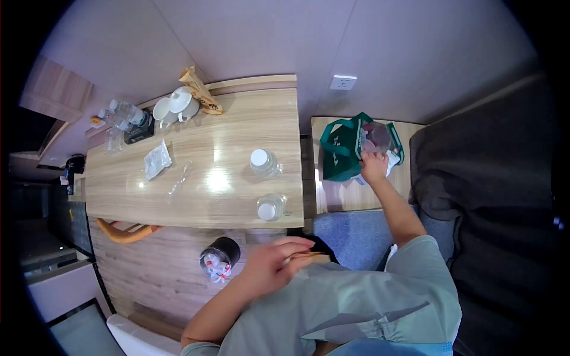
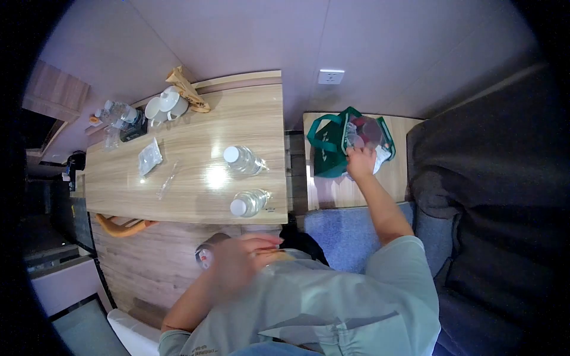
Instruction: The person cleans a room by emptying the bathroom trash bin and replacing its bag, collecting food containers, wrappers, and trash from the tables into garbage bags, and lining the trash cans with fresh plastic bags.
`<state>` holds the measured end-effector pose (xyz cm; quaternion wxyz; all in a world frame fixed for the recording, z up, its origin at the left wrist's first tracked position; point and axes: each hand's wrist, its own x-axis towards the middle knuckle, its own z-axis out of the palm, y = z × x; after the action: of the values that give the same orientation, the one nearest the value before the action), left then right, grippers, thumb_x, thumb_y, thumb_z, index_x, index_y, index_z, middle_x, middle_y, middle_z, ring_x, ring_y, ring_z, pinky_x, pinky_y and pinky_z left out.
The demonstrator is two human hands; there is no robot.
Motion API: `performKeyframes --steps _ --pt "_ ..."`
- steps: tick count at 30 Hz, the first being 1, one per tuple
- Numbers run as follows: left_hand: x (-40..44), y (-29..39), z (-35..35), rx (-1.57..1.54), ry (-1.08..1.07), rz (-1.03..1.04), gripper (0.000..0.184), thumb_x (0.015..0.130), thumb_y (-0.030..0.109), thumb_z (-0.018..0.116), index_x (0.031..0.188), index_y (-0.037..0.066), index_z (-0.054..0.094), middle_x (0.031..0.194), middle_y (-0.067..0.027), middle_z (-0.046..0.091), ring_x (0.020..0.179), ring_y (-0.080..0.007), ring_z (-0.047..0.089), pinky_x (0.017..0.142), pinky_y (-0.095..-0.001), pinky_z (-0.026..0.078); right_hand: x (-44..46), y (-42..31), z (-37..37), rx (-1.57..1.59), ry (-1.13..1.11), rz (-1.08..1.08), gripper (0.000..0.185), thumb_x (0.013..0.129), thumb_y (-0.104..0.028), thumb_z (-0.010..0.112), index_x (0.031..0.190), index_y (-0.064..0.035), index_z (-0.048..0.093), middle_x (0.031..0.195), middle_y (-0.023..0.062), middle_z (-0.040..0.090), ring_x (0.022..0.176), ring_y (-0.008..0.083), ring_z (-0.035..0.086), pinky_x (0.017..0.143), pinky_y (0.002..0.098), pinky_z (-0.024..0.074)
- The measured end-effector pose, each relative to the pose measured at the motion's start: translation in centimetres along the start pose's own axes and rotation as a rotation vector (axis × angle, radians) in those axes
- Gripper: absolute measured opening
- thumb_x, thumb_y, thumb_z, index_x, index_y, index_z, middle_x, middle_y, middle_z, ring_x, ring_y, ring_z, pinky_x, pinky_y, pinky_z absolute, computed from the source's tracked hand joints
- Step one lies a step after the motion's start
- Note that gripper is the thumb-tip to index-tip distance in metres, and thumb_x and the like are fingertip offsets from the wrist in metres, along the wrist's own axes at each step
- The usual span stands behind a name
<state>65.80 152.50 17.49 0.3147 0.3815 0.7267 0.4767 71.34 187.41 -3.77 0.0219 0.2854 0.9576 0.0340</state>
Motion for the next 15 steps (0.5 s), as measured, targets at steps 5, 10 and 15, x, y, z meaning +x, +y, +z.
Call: performKeyframes --steps 5,10,15 --pt "3.0 -3.2 5.2 0.227 -0.199 0.130 0.018 0.081 0.027 0.055 0.082 0.011 0.063 0.114 -0.0102 0.053 0.073 -0.0230 0.062 0.061 -0.0339 0.050 -4.0 2.7 -4.7 -0.122 -0.060 -0.397 0.012 0.072 -0.014 0.051 0.081 -0.0173 0.059 0.079 0.0043 0.059 0.082 0.0221 0.055 0.081 0.0417 0.0339" --pt "5.9 -7.7 11.2 0.618 -0.331 0.281 0.018 0.079 0.030 0.055 0.075 0.014 0.063 0.122 -0.0116 0.047 0.070 -0.0249 0.062 0.056 -0.0375 0.049 -12.8 1.4 -7.3 -0.137 0.040 -0.615 0.015 0.063 -0.012 0.054 0.076 -0.0180 0.056 0.071 0.0023 0.050 0.077 0.0203 0.050 0.074 0.0413 0.0345" --pt "4.9 -13.8 15.6 0.810 -0.626 0.240 0.030 0.076 0.037 0.056 0.078 0.008 0.063 0.103 -0.0124 0.058 0.072 -0.0269 0.062 0.056 -0.0400 0.049 -20.5 -1.6 -6.8 -0.129 -0.125 -0.616 0.012 0.064 -0.014 0.054 0.074 -0.0198 0.056 0.071 0.0025 0.050 0.077 0.0198 0.050 0.075 0.0423 0.0343"
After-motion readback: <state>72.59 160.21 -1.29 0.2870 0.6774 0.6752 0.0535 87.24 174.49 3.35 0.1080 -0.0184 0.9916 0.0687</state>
